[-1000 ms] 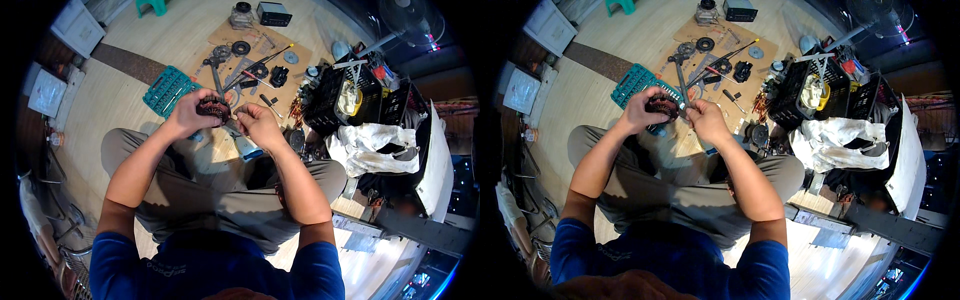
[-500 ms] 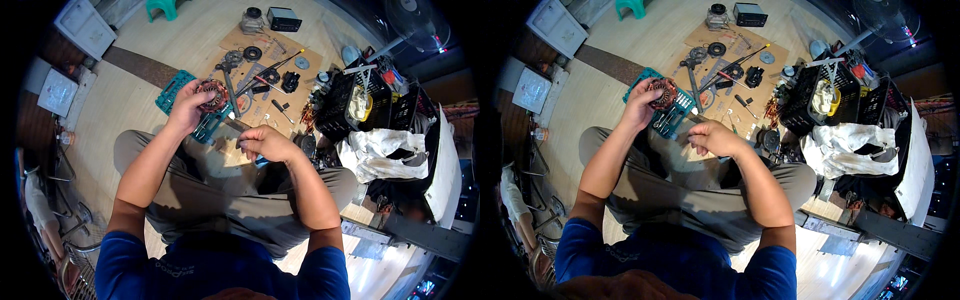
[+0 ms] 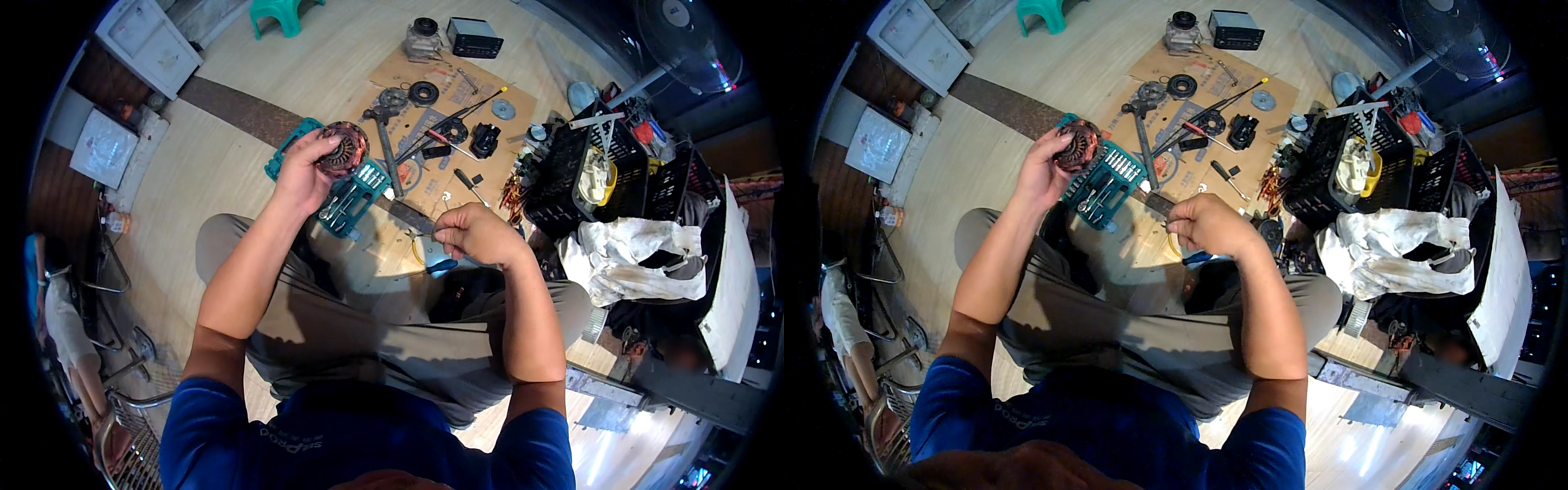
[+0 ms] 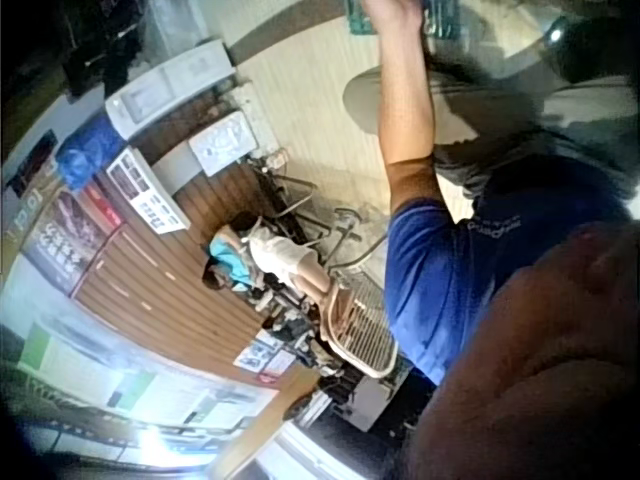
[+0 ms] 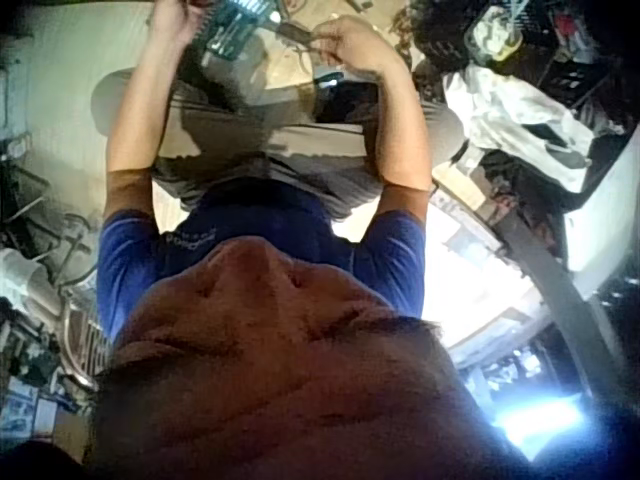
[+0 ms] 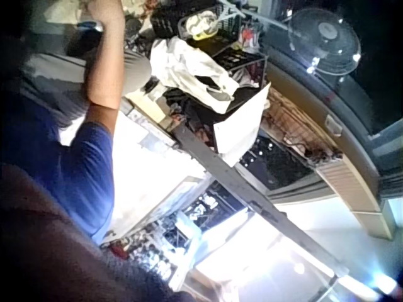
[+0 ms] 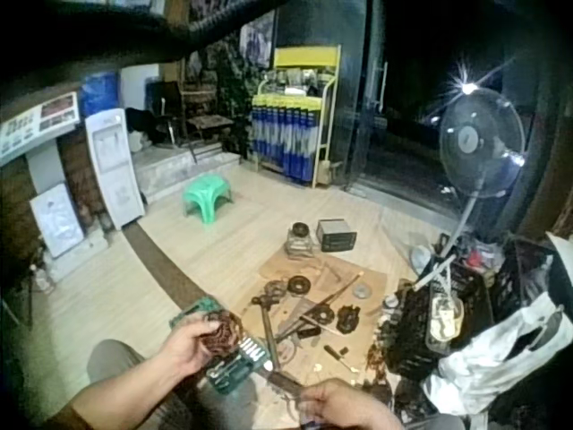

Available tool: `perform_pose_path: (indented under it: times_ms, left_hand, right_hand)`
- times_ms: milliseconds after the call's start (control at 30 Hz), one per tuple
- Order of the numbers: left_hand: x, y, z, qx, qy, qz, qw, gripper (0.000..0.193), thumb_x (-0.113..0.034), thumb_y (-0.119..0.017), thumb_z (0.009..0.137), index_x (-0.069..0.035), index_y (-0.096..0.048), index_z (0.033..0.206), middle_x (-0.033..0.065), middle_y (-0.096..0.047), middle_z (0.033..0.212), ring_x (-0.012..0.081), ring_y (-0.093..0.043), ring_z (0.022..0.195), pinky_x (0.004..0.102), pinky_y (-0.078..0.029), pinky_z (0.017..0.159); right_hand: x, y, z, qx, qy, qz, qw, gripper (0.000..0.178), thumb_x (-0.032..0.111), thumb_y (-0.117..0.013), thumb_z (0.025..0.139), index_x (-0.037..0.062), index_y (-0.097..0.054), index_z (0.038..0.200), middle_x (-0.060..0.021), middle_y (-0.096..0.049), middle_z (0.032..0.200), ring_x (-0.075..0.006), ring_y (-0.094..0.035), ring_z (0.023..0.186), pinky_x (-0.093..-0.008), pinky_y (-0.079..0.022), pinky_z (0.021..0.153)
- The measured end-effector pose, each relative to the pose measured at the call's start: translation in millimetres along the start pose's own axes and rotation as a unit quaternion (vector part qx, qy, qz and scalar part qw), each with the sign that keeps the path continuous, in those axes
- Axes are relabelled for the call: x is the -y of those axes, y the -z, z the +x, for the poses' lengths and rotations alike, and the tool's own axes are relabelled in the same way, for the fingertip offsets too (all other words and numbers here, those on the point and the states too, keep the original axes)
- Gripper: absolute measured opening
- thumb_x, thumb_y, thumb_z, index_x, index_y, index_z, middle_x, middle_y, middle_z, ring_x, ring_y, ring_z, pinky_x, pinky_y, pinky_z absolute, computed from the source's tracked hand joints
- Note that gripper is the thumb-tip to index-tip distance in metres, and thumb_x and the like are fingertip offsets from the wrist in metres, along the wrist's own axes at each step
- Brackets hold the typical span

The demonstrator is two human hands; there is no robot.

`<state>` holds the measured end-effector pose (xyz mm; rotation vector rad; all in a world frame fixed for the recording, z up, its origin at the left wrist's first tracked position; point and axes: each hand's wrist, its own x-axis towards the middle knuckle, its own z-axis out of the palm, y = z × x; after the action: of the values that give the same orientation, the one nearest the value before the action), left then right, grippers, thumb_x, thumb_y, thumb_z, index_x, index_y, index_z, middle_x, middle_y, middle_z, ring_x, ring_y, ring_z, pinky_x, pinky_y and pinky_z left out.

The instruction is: The person works on a fan motor stator, threading wires and using pliers to cut or secure components while sitting on the floor.

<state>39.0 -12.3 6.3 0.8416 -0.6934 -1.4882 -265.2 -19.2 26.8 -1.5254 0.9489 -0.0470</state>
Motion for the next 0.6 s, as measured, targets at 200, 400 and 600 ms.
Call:
perform_pose_path:
  times_ms: [200, 400, 600]
  left_hand:
    - [2.2, -24.7, -8.8, -0.006, -0.019, 0.011, 1.000, 0.030, -0.003, -0.062, 0.081, 0.004, -0.053, 0.109, 0.0135, -0.066, 0.099, 0.0206, -0.067, 0.088, 0.0330, -0.053, 0.084]
    - [16.9, -45.0, -19.7, 0.002, -0.001, 0.068, 0.998, 0.036, 0.001, -0.063, 0.078, 0.003, -0.052, 0.112, 0.0118, -0.065, 0.103, 0.0191, -0.064, 0.094, 0.0322, -0.051, 0.087]
    - [24.0, -46.4, -22.1, -0.010, -0.010, 0.157, 0.987, 0.043, 0.005, -0.068, 0.075, 0.001, -0.051, 0.114, 0.0079, -0.065, 0.102, 0.0155, -0.063, 0.093, 0.0284, -0.051, 0.084]
  right_hand:
    - [4.6, -1.9, -4.3, -0.027, 0.125, -0.113, 0.985, 0.034, 0.021, -0.066, 0.088, -0.0040, -0.061, 0.110, -0.0095, -0.064, 0.083, -0.0148, -0.058, 0.076, -0.0291, -0.048, 0.072]
    - [10.4, -38.4, 29.5, -0.117, 0.183, 0.237, 0.947, 0.053, 0.016, -0.063, 0.091, -0.0041, -0.042, 0.135, -0.0104, -0.062, 0.112, -0.0128, -0.056, 0.101, -0.0264, -0.044, 0.089]
    - [12.3, -47.5, 37.8, -0.136, 0.099, 0.252, 0.953, 0.030, 0.012, -0.066, 0.087, 0.0017, -0.059, 0.115, -0.0083, -0.069, 0.085, -0.0170, -0.063, 0.069, -0.0297, -0.049, 0.064]
